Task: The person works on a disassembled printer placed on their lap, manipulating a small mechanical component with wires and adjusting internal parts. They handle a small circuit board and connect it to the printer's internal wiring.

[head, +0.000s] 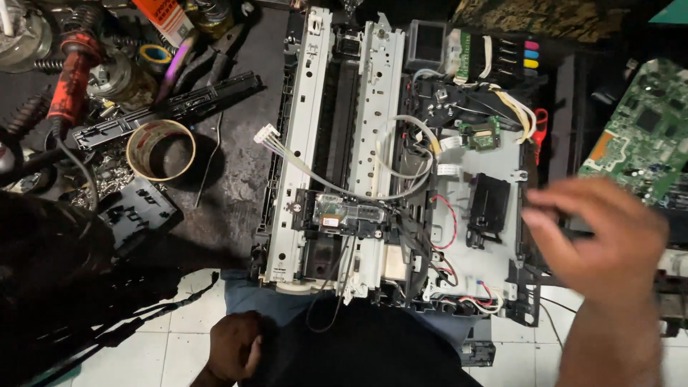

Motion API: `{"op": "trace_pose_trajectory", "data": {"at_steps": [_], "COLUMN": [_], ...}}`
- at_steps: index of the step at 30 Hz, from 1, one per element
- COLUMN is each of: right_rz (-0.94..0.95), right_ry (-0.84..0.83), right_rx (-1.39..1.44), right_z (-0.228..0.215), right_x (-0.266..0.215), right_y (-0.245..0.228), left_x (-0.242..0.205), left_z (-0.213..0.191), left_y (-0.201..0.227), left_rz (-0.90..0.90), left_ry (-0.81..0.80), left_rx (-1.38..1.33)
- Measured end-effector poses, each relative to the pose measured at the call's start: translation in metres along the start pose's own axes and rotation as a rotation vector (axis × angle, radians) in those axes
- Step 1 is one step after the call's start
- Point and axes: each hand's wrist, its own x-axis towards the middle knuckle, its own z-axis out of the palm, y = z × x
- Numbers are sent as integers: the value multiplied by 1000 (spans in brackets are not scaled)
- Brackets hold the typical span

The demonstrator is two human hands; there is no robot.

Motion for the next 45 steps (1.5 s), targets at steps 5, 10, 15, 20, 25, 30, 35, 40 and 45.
{"op": "trace_pose_trajectory", "data": {"at_steps": [5, 10, 15, 20, 25, 30, 35, 40, 45], "right_rz": [-57, -77, -66, -118, -67, -126, -175, -114, -91], "right_ry": [-325, -500, -534, -559, -592, -587, -612, -614, -547], "right_rx": [10, -41, -115, 37, 117, 159, -30, -45, 25], "right_z": [19, 87, 127, 149, 152, 158, 161, 159, 152], "right_x": [102, 168, 195, 202, 208, 213, 215, 216, 208], "right_y": [-12, -16, -10, -1, -12, -2, 5, 8, 3], "left_x": [-2, -15, -35, -65, -52, -32, -26, -37, -26], "left_z": [2, 1, 9, 35, 31, 18, 12, 20, 15], "left_y": [4, 2, -20, -60, -57, -39, -30, -41, -32], "left_rz": [2, 11, -143, -277, -156, -130, -48, -88, -74], "left_ry": [46, 65, -23, -223, -131, -41, 90, 29, 95], "left_rx": [10, 32, 83, 286, 217, 118, 84, 116, 64]}}
